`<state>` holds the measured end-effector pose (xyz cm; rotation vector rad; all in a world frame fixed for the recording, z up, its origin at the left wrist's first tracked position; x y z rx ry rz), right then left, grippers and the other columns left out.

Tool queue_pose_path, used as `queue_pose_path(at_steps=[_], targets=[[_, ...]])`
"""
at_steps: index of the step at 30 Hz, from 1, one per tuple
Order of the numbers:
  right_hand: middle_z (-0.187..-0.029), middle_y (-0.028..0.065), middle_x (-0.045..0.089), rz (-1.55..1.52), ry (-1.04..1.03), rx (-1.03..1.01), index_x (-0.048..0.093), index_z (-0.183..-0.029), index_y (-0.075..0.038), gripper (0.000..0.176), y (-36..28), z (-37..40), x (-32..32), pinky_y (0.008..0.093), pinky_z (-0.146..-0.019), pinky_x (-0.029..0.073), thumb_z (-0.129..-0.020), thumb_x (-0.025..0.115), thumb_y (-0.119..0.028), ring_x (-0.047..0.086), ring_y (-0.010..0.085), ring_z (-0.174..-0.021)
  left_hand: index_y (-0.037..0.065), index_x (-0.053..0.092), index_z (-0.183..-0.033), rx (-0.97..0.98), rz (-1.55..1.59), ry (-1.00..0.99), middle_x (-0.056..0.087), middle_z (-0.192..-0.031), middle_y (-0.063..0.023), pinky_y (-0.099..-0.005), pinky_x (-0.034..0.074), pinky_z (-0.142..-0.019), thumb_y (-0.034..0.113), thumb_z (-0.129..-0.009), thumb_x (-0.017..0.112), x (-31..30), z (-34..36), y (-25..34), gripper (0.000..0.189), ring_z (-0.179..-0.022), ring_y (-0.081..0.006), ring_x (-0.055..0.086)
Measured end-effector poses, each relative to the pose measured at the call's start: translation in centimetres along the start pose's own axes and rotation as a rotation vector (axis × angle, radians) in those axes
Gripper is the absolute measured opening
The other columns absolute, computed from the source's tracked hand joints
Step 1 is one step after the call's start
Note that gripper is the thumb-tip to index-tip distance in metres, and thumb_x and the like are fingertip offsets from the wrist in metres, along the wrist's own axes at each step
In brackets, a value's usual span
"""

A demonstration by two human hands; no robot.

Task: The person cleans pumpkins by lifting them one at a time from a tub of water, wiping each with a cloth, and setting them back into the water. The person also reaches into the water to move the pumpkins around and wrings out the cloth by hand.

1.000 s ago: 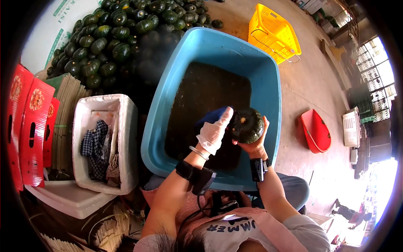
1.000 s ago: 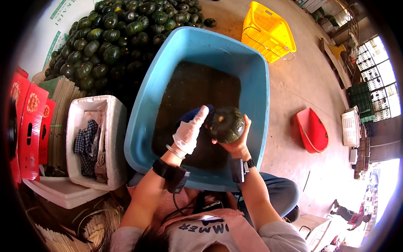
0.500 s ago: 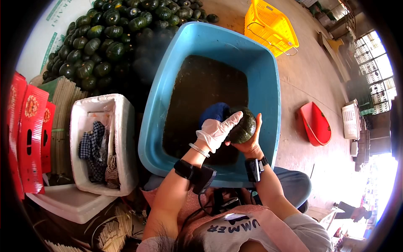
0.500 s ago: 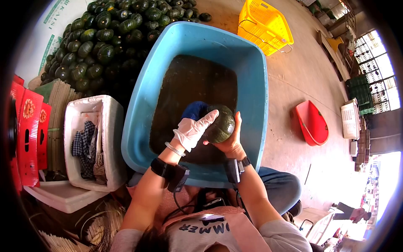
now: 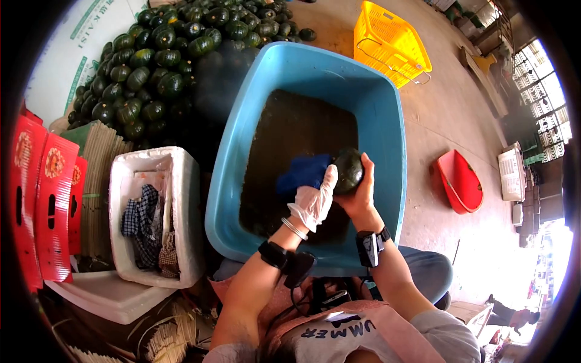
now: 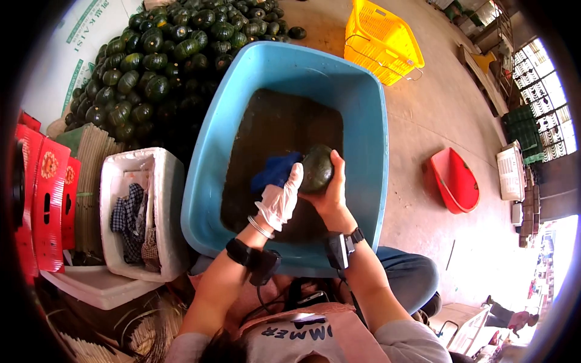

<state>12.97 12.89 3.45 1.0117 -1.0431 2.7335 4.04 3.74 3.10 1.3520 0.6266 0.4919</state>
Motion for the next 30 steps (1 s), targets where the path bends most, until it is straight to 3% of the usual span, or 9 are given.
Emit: queue_pose_path(at_steps=[2, 5, 13, 16, 21, 22, 24, 28, 30], targets=[[-0.119, 0.0157, 0.057, 0.376, 0.166, -0.321, 0.048, -0.128, -0.013, 0.062, -0.9, 0.0, 0.8, 0.05, -0.087, 0.05, -0.079, 0.071, -0.045, 0.059, 0.0307, -0.106, 0.007, 0.063, -0.12, -0.494, -0.086, -0.172, 0.068, -0.093, -0.0209, -0.0424, 0.051, -0.076, 0.05, -0.097, 0.05, -1.6, 0.0, 2.9, 0.05, -0.084, -0.033, 0.067], [-0.121, 0.0241, 0.051, 1.451, 0.353, -0.693, 0.045, -0.13, -0.011, 0.081, -1.1, -5.1, -2.3, 0.046, -0.094, 0.047, -0.066, 0.083, -0.043, 0.054, 0.0429, -0.11, 0.009, 0.063, -0.118, -0.332, -0.168, -0.129, 0.067, -0.088, -0.024, -0.0442, 0.05, -0.074, 0.052, -0.098, 0.044, -0.9, -0.7, -1.3, 0.051, -0.08, -0.0372, 0.066], [-0.149, 0.0241, 0.033, 2.342, -0.318, -0.064, 0.027, -0.149, -0.011, 0.117, 9.3, -13.1, -17.7, 0.0609, -0.111, 0.022, -0.057, 0.086, -0.051, 0.024, 0.0486, -0.138, -0.006, 0.069, -0.089, -0.485, -0.238, -0.145, 0.067, -0.08, -0.0273, -0.0461, 0.05, -0.078, 0.078, -0.088, 0.021, -3.5, -1.3, 0.9, 0.097, -0.085, -0.0411, 0.066], [-0.14, 0.0254, 0.046, 1.729, -0.575, 0.146, 0.029, -0.146, 0.0, 0.122, 8.5, -10.7, -14.8, 0.0403, -0.108, 0.037, -0.054, 0.088, -0.053, 0.047, 0.0379, -0.128, -0.009, 0.069, -0.086, -0.511, -0.167, -0.071, 0.066, -0.074, -0.0238, -0.0431, 0.051, -0.074, 0.081, -0.086, 0.021, -4.4, -1.5, 0.7, 0.102, -0.077, -0.0379, 0.067], [-0.129, 0.0267, 0.053, 2.052, -0.436, -0.187, 0.037, -0.136, 0.002, 0.107, 3.2, -6.8, -7.6, 0.0426, -0.103, 0.042, -0.057, 0.087, -0.049, 0.053, 0.0375, -0.121, -0.004, 0.065, -0.072, -0.434, -0.185, -0.182, 0.058, -0.059, -0.0151, -0.0395, 0.052, -0.063, 0.083, -0.085, 0.021, -5.2, -1.7, 0.8, 0.099, -0.058, -0.0314, 0.064], [-0.126, 0.0269, 0.055, 1.976, -0.431, -0.338, 0.039, -0.133, 0.001, 0.101, 1.9, -6.5, -6.6, 0.0424, -0.101, 0.043, -0.059, 0.086, -0.049, 0.055, 0.0374, -0.118, -0.007, 0.069, -0.089, -0.473, -0.272, -0.274, 0.067, -0.087, -0.0279, -0.0472, 0.048, -0.086, 0.072, -0.092, 0.014, -5.9, -1.2, 2.7, 0.097, -0.095, -0.0422, 0.064], [-0.119, 0.0268, 0.057, 1.616, -0.02, -0.032, 0.042, -0.129, -0.002, 0.092, -0.3, -5.6, -5.8, 0.0415, -0.095, 0.047, -0.061, 0.084, -0.046, 0.058, 0.0378, -0.111, -0.005, 0.07, -0.09, -0.375, -0.353, -0.304, 0.068, -0.09, -0.0273, -0.0473, 0.048, -0.087, 0.071, -0.093, 0.014, -6.1, -1.1, 2.3, 0.095, -0.096, -0.042, 0.064], [-0.116, 0.0279, 0.057, 1.84, -0.026, -0.391, 0.041, -0.128, -0.001, 0.092, -2.2, -5.4, -7.4, 0.0432, -0.092, 0.049, -0.06, 0.085, -0.046, 0.059, 0.0406, -0.108, 0.003, 0.073, -0.093, -0.148, -0.661, -0.226, 0.07, -0.089, -0.0211, -0.0513, 0.048, -0.083, 0.057, -0.098, 0.023, -5.9, -1.4, 0.9, 0.073, -0.093, -0.039, 0.067], [-0.115, 0.0269, 0.057, 1.341, 0.12, -0.01, 0.041, -0.128, -0.003, 0.094, -1.5, -5.3, -9.7, 0.0431, -0.095, 0.047, -0.058, 0.086, -0.047, 0.059, 0.0411, -0.107, 0.011, 0.072, -0.107, -0.244, -0.88, -0.408, 0.07, -0.111, -0.0127, -0.055, 0.044, -0.09, 0.038, -0.098, 0.043, -6.6, -0.8, 2.2, 0.04, -0.107, -0.0379, 0.064]])
Point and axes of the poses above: each hand's wrist, its own z-axis away from the middle knuckle, its own x-axis out of the palm, y = z × x, the point moved 2 cm from there along -z, towards the middle knuckle
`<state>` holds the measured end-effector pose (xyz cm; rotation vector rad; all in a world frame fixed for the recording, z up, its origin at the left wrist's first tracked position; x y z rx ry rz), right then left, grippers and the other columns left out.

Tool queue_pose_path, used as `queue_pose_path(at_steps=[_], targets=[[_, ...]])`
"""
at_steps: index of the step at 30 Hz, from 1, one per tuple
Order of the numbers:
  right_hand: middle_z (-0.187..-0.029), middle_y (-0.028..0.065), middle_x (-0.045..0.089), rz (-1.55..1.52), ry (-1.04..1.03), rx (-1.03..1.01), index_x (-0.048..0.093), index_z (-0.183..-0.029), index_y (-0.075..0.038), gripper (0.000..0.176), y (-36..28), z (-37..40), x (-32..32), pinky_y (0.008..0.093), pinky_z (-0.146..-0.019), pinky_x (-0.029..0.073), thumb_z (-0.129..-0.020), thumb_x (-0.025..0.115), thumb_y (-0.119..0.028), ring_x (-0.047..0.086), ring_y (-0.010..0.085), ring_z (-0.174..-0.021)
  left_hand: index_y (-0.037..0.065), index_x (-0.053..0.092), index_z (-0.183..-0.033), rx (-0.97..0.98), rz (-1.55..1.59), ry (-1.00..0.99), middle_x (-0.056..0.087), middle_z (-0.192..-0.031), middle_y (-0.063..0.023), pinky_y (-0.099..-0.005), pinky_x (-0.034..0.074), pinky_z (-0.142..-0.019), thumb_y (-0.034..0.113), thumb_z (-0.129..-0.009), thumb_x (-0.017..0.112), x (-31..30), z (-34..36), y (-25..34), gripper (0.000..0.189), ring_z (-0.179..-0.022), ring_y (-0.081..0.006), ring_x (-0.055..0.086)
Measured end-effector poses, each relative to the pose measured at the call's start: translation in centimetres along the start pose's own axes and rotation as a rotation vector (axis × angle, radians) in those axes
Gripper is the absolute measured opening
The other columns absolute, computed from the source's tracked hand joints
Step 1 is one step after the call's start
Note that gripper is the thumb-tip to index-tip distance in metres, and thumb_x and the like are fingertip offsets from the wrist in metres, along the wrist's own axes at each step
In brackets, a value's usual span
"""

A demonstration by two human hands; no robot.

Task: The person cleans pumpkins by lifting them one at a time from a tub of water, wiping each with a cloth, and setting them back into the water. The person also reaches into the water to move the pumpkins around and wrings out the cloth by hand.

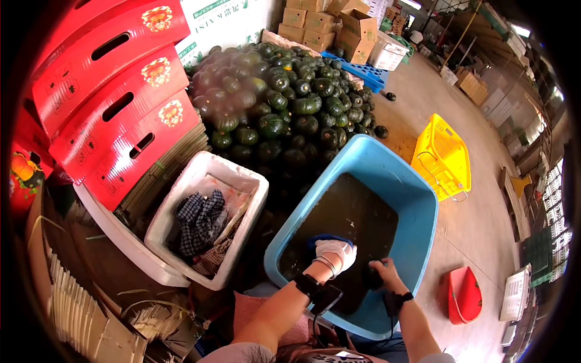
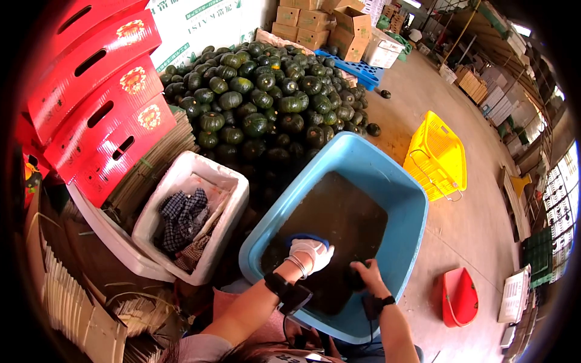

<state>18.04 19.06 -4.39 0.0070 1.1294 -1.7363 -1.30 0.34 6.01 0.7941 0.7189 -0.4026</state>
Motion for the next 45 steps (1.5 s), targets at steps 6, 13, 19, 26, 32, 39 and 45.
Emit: queue_pose_path(at_steps=[6, 13, 19, 26, 32, 39, 45], targets=[[-0.123, 0.0161, 0.058, -0.377, -0.47, 0.589, 0.053, -0.123, -0.012, 0.067, -0.4, 3.7, 0.3, 0.063, -0.082, 0.05, -0.075, 0.067, -0.056, 0.056, 0.0338, -0.113, 0.013, 0.071, -0.115, 0.087, -0.454, -0.406, 0.067, -0.121, -0.0052, -0.0493, 0.052, -0.088, 0.025, -0.094, 0.05, 2.7, -1.1, -1.6, 0.031, -0.114, -0.0289, 0.063], [-0.115, 0.0094, 0.063, -0.733, -0.549, 0.132, 0.059, -0.117, -0.011, 0.051, -21.4, 4.2, 1.5, 0.0568, -0.083, 0.053, -0.088, 0.057, -0.053, 0.062, 0.0336, -0.098, 0.011, 0.071, -0.113, 0.22, -0.486, -0.395, 0.069, -0.117, -0.0085, -0.0432, 0.055, -0.086, 0.016, -0.089, 0.056, 1.0, 0.6, -1.3, 0.029, -0.109, -0.0288, 0.065], [-0.126, 0.0254, 0.051, -1.046, -0.152, -0.514, 0.025, -0.143, -0.004, 0.073, -32.3, 0.4, 1.4, 0.0462, -0.091, 0.052, -0.094, 0.056, -0.047, 0.062, 0.04, -0.102, 0.01, 0.074, -0.101, 0.077, -0.234, -0.097, 0.071, -0.1, -0.0135, -0.0422, 0.055, -0.079, 0.027, -0.091, 0.05, 0.9, 0.0, -2.4, 0.031, -0.097, -0.0319, 0.069], [-0.135, 0.0112, 0.053, -0.152, -0.563, -0.501, 0.043, -0.143, -0.015, 0.077, -11.6, 0.4, 6.5, 0.0348, -0.088, 0.052, -0.073, 0.065, 0.006, 0.055, 0.0199, -0.116, 0.004, 0.073, -0.091, 0.06, -0.063, 0.121, 0.071, -0.092, -0.0177, -0.0413, 0.055, -0.078, 0.018, -0.085, 0.056, -1.2, 0.5, -1.7, 0.022, -0.09, -0.0341, 0.069], [-0.098, 0.0134, 0.07, 0.207, -0.027, -0.688, 0.063, -0.111, -0.007, 0.04, -4.8, 1.9, 9.0, 0.0374, -0.077, 0.053, -0.073, 0.07, -0.005, 0.068, 0.0328, -0.09, 0.005, 0.067, -0.098, 0.234, -0.146, 0.034, 0.068, -0.104, -0.0166, -0.0429, 0.053, -0.083, 0.023, -0.081, 0.06, 1.2, -0.1, -0.1, 0.026, -0.098, -0.033, 0.066], [-0.123, 0.0092, 0.053, 1.186, -0.236, -0.557, 0.072, -0.106, -0.015, 0.033, 3.9, 1.2, 11.8, 0.0532, -0.091, 0.047, -0.075, 0.075, -0.029, 0.044, 0.0325, -0.12, 0.015, 0.045, -0.139, 0.029, -0.392, -0.143, 0.057, -0.134, -0.0103, -0.0572, 0.035, -0.107, 0.051, -0.081, 0.065, 3.2, 1.1, 0.7, 0.071, -0.128, -0.0291, 0.05], [-0.119, 0.0105, 0.064, 1.237, -0.106, -0.194, 0.073, -0.106, -0.014, 0.029, 4.7, 0.6, 10.2, 0.0517, -0.09, 0.041, -0.082, 0.065, -0.028, 0.053, 0.0278, -0.118, 0.018, 0.042, -0.144, -0.029, -0.377, -0.297, 0.048, -0.144, -0.0113, -0.0401, 0.038, -0.108, 0.055, -0.083, 0.058, 5.2, 2.7, 0.1, 0.073, -0.133, -0.0303, 0.045]])
Point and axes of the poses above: each hand's wrist, its own z-axis away from the middle knuckle, its own x-axis out of the palm, y = z × x, the point moved 2 cm from there along -z, towards the middle knuckle
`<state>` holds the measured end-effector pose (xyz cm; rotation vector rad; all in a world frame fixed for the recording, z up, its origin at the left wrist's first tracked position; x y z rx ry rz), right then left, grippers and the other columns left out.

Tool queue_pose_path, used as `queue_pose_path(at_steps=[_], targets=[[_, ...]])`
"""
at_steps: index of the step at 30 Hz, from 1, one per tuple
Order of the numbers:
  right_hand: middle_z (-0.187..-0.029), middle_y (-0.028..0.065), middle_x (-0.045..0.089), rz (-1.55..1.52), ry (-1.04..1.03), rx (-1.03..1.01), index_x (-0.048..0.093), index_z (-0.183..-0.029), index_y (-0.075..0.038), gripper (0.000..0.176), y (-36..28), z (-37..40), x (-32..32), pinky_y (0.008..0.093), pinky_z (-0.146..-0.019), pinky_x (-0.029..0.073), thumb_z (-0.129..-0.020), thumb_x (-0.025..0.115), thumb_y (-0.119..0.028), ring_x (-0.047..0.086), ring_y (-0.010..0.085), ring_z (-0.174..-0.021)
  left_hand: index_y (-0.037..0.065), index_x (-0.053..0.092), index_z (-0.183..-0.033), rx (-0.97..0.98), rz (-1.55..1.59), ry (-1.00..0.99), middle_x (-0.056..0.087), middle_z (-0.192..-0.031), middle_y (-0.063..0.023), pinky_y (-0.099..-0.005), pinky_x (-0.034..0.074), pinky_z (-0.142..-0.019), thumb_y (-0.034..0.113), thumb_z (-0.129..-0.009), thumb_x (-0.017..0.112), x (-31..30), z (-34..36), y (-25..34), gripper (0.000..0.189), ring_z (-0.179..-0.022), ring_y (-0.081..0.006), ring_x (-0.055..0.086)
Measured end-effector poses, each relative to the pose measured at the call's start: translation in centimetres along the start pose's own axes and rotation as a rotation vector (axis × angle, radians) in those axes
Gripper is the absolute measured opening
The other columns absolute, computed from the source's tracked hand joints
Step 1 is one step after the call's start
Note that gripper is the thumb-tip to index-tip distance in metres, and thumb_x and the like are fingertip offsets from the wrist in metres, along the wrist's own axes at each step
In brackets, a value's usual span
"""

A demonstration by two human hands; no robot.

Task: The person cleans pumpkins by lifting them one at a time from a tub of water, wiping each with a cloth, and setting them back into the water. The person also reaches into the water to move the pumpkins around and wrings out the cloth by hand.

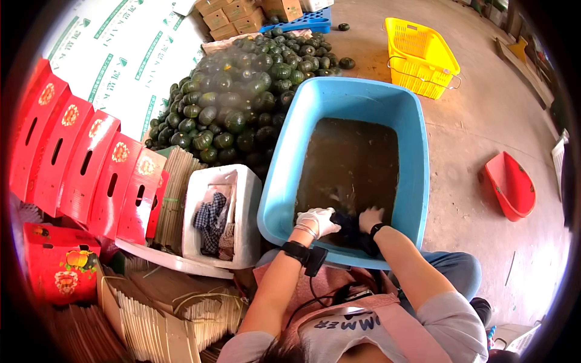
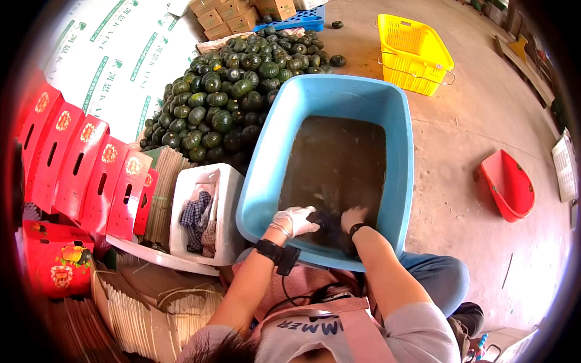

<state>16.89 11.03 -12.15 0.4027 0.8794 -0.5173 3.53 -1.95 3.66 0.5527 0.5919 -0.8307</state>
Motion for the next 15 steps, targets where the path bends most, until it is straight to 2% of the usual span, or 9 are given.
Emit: queue_pose_path(at_steps=[1, 2, 3, 5, 7, 9, 11, 13, 15], targets=[[-0.119, 0.0104, 0.065, 0.042, 0.216, 0.131, 0.074, -0.104, -0.015, 0.025, 0.7, 0.9, -1.0, 0.0499, -0.086, 0.042, -0.085, 0.061, -0.024, 0.054, 0.0252, -0.119, 0.018, 0.041, -0.144, -0.024, -0.003, 0.0, 0.048, -0.143, -0.0128, -0.0406, 0.038, -0.109, 0.055, -0.083, 0.058, 0.0, 0.8, 0.1, 0.074, -0.132, -0.0309, 0.045], [-0.112, 0.0102, 0.068, 0.088, 0.167, 0.122, 0.075, -0.099, -0.016, 0.024, 1.4, 1.3, -1.8, 0.0487, -0.075, 0.044, -0.09, 0.053, -0.018, 0.062, 0.0229, -0.108, 0.018, 0.041, -0.145, -0.036, -0.015, 0.008, 0.048, -0.143, -0.0134, -0.0412, 0.037, -0.109, 0.056, -0.083, 0.058, 0.0, 1.1, 0.1, 0.074, -0.132, -0.0315, 0.045], [-0.099, 0.0047, 0.072, -0.02, 0.119, 0.132, 0.076, -0.101, -0.019, 0.023, 1.6, 1.5, -2.0, 0.0475, -0.074, 0.046, -0.088, 0.057, -0.02, 0.067, 0.0238, -0.097, 0.018, 0.041, -0.145, -0.047, -0.03, 0.015, 0.048, -0.143, -0.0139, -0.0418, 0.037, -0.109, 0.056, -0.083, 0.059, 0.2, 1.2, 0.0, 0.075, -0.133, -0.0322, 0.044], [-0.09, 0.0114, 0.073, -0.264, 0.106, -0.085, 0.076, -0.091, -0.011, 0.019, 1.1, 0.1, -0.1, 0.0462, -0.063, 0.049, -0.079, 0.066, -0.02, 0.068, 0.0305, -0.078, 0.019, 0.041, -0.145, -0.07, -0.061, 0.095, 0.046, -0.143, -0.0176, -0.0447, 0.034, -0.111, 0.058, -0.082, 0.06, 1.0, 0.8, -0.1, 0.076, -0.135, -0.0378, 0.039], [-0.087, 0.0122, 0.071, -0.341, -0.162, -0.542, 0.074, -0.093, -0.009, 0.027, -0.3, -6.2, 2.4, 0.0443, -0.066, 0.053, -0.074, 0.072, -0.027, 0.067, 0.0299, -0.079, 0.019, 0.04, -0.146, -0.072, -0.061, 0.108, 0.043, -0.145, -0.0203, -0.0454, 0.032, -0.112, 0.059, -0.08, 0.061, 1.5, -0.1, 0.0, 0.08, -0.136, -0.0387, 0.037], [-0.089, 0.0095, 0.069, -0.6, -0.09, -0.473, 0.071, -0.097, -0.008, 0.031, 1.0, 0.4, -6.0, 0.0423, -0.063, 0.056, -0.077, 0.073, -0.031, 0.065, 0.026, -0.078, 0.02, 0.034, -0.149, -0.061, -0.029, 0.14, 0.041, -0.145, -0.0238, -0.0446, 0.032, -0.112, 0.06, -0.074, 0.068, 1.7, -0.8, 0.2, 0.091, -0.137, -0.0396, 0.037], [-0.09, 0.0067, 0.066, -1.051, -0.038, -0.343, 0.067, -0.101, -0.005, 0.032, 3.0, 4.9, -11.8, 0.0385, -0.061, 0.058, -0.079, 0.072, -0.028, 0.064, 0.0198, -0.076, 0.019, 0.028, -0.151, -0.069, 0.159, 0.184, 0.038, -0.146, -0.0259, -0.0443, 0.033, -0.111, 0.057, -0.07, 0.075, 1.5, -0.6, 0.7, 0.101, -0.136, -0.0397, 0.037], [-0.089, 0.0061, 0.066, -1.294, -0.111, -0.347, 0.066, -0.103, -0.005, 0.027, 4.2, 7.6, -15.1, 0.0358, -0.062, 0.059, -0.084, 0.069, -0.024, 0.064, 0.0184, -0.076, 0.015, 0.021, -0.153, -0.05, 0.312, 0.186, 0.041, -0.144, -0.0276, -0.0426, 0.036, -0.11, 0.052, -0.064, 0.082, 1.8, -1.3, 0.4, 0.115, -0.136, -0.0388, 0.039], [-0.09, 0.0083, 0.067, -1.402, -0.121, -0.429, 0.066, -0.103, -0.003, 0.028, 5.0, 8.9, -16.4, 0.0381, -0.068, 0.06, -0.088, 0.066, -0.025, 0.067, 0.0187, -0.081, 0.016, 0.021, -0.153, 0.015, 0.364, 0.322, 0.042, -0.144, -0.0252, -0.0446, 0.038, -0.108, 0.051, -0.063, 0.084, 2.5, -2.1, 0.2, 0.115, -0.132, -0.0431, 0.042]])
Point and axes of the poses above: each hand's wrist, its own z-axis away from the middle knuckle, its own x-axis out of the palm, y = z × x, the point moved 2 cm from there along -z, towards the middle knuckle
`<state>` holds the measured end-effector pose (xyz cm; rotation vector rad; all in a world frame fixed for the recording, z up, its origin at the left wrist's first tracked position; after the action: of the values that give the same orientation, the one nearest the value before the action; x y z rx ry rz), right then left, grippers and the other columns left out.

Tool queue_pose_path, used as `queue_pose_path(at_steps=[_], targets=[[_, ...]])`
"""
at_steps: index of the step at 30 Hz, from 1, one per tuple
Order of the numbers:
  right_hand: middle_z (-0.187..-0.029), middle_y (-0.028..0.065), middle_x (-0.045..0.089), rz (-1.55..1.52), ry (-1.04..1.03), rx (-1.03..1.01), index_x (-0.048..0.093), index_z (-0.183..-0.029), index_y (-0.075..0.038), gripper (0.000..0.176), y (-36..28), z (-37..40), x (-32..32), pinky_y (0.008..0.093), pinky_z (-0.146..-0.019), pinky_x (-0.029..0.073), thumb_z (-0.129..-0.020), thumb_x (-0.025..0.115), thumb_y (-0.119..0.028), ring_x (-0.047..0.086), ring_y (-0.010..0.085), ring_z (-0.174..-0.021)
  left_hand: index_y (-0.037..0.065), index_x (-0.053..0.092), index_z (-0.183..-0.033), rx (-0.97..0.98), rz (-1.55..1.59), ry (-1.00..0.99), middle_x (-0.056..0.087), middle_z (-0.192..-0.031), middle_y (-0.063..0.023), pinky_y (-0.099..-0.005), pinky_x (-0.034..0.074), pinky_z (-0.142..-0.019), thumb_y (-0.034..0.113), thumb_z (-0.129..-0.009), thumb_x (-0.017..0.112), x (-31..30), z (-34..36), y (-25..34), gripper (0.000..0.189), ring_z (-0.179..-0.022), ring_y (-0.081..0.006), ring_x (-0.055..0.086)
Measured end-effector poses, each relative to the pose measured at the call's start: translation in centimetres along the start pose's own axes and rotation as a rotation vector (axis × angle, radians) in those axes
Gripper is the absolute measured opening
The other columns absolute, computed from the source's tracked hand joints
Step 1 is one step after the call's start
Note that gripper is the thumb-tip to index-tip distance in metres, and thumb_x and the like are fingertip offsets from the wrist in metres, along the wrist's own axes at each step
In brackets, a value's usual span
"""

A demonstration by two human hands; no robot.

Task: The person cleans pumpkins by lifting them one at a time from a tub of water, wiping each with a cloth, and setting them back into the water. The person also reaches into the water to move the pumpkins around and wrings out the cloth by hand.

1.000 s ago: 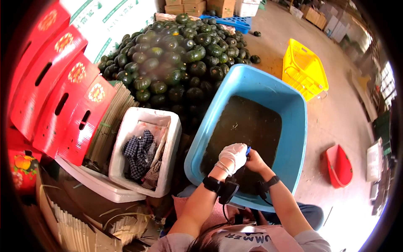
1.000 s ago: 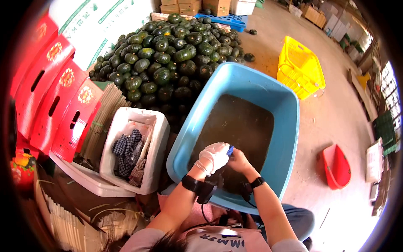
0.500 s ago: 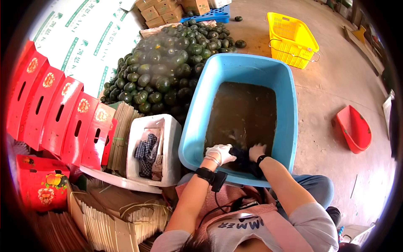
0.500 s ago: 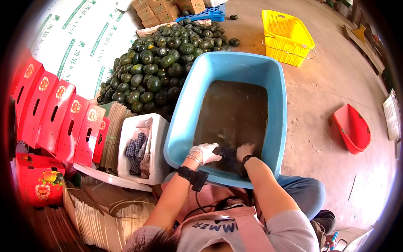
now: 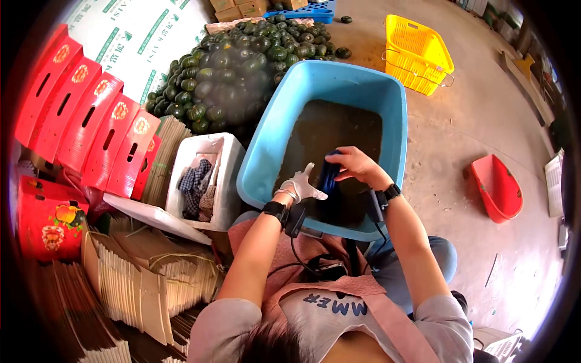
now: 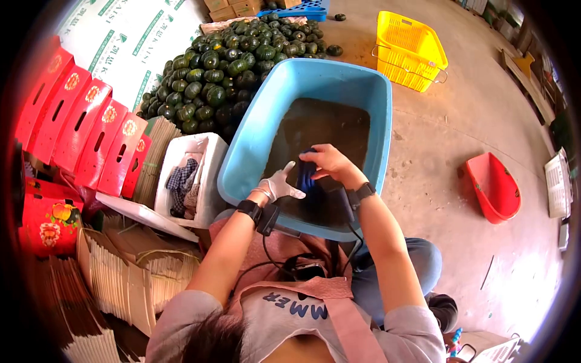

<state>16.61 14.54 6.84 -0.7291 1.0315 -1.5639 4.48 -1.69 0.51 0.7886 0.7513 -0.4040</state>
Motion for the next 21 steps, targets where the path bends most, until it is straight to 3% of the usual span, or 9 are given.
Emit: queue_pose_path(at_steps=[4, 6, 7, 10, 12, 16, 18, 19, 21], targets=[[-0.096, 0.0122, 0.07, -0.495, 0.008, -0.102, 0.065, -0.104, 0.0, 0.036, -4.2, 3.8, -0.5, 0.0419, -0.073, 0.06, -0.091, 0.066, -0.034, 0.069, 0.0233, -0.086, 0.011, 0.036, -0.147, 0.266, 0.172, 0.071, 0.055, -0.132, -0.0216, -0.0411, 0.041, -0.103, 0.044, -0.064, 0.087, 0.5, -2.2, 0.3, 0.103, -0.12, -0.0377, 0.054], [-0.096, 0.0116, 0.07, -0.755, 0.099, -0.118, 0.065, -0.103, -0.002, 0.036, -4.6, 4.2, -1.4, 0.0424, -0.074, 0.06, -0.091, 0.065, -0.036, 0.069, 0.0232, -0.086, 0.006, 0.053, -0.133, 0.317, 0.512, -0.103, 0.065, -0.116, -0.0147, -0.0367, 0.044, -0.097, 0.034, -0.068, 0.086, 0.8, -3.5, 0.8, 0.078, -0.107, -0.0278, 0.06], [-0.095, 0.0106, 0.07, -0.862, 0.046, -0.166, 0.065, -0.099, -0.003, 0.034, -4.0, 3.6, -2.3, 0.0435, -0.073, 0.061, -0.091, 0.064, -0.037, 0.069, 0.0227, -0.086, 0.003, 0.062, -0.12, 0.276, 0.764, -0.027, 0.068, -0.106, -0.0083, -0.0337, 0.046, -0.091, 0.028, -0.071, 0.084, 0.3, -2.4, 2.0, 0.059, -0.096, -0.0204, 0.061], [-0.096, 0.0092, 0.069, -1.17, 0.28, -0.166, 0.063, -0.105, -0.007, 0.035, -1.2, 2.8, -4.5, 0.0357, -0.071, 0.059, -0.09, 0.065, -0.038, 0.067, 0.0195, -0.091, 0.001, 0.063, -0.114, 0.225, 1.286, -0.023, 0.067, -0.102, -0.0068, -0.0333, 0.051, -0.087, 0.0, -0.077, 0.069, -0.9, -2.7, 3.4, 0.038, -0.092, -0.0196, 0.064], [-0.105, 0.008, 0.066, -1.277, 0.295, -0.113, 0.06, -0.111, -0.011, 0.041, 2.9, 0.7, -5.0, 0.0434, -0.081, 0.055, -0.088, 0.065, -0.044, 0.062, 0.0228, -0.1, 0.001, 0.058, -0.123, 0.24, 1.409, -0.034, 0.066, -0.105, -0.0102, -0.0357, 0.052, -0.089, -0.004, -0.077, 0.062, -2.5, -2.0, 4.2, 0.047, -0.096, -0.0222, 0.064], [-0.12, 0.0094, 0.058, -1.242, 0.348, 0.601, 0.055, -0.115, -0.012, 0.049, 3.8, 1.8, 1.8, 0.0545, -0.102, 0.042, -0.083, 0.07, -0.046, 0.052, 0.0287, -0.117, -0.001, 0.056, -0.125, 0.424, 1.449, -0.004, 0.063, -0.12, -0.0137, -0.0347, 0.051, -0.094, 0.001, -0.081, 0.063, -3.6, -0.8, 7.1, 0.044, -0.104, -0.0235, 0.062], [-0.132, 0.01, 0.054, -1.306, 0.238, 0.396, 0.054, -0.123, -0.012, 0.052, 7.5, -2.2, 4.2, 0.0532, -0.109, 0.034, -0.087, 0.062, -0.049, 0.048, 0.0289, -0.125, -0.004, 0.056, -0.124, 0.484, 1.554, -0.052, 0.057, -0.133, -0.0165, -0.0345, 0.05, -0.096, 0.008, -0.085, 0.063, -3.7, -0.1, 8.6, 0.041, -0.109, -0.025, 0.061], [-0.141, 0.0099, 0.049, -1.641, -0.085, 0.033, 0.052, -0.131, -0.013, 0.059, 5.7, -1.8, 5.0, 0.053, -0.112, 0.03, -0.089, 0.054, -0.054, 0.044, 0.0291, -0.13, -0.003, 0.056, -0.123, 0.469, 1.669, -0.138, 0.059, -0.13, -0.0158, -0.0347, 0.05, -0.096, 0.012, -0.086, 0.063, -3.0, -0.8, 8.4, 0.041, -0.109, -0.0254, 0.061], [-0.13, 0.012, 0.058, -1.77, 0.125, -0.008, 0.057, -0.124, -0.01, 0.049, 4.4, -2.2, 5.0, 0.054, -0.109, 0.035, -0.093, 0.043, -0.045, 0.052, 0.0309, -0.122, 0.0, 0.06, -0.116, 0.382, 1.852, -0.118, 0.065, -0.116, -0.0124, -0.0355, 0.051, -0.094, 0.021, -0.087, 0.065, -2.1, -0.7, 8.7, 0.036, -0.103, -0.0244, 0.063]])
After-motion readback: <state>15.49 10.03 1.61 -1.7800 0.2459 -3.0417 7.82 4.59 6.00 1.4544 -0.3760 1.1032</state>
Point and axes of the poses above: each hand's wrist, its own z-axis away from the middle knuckle, its own x-axis out of the palm, y = z × x, the point moved 2 cm from there along -z, towards the middle knuckle
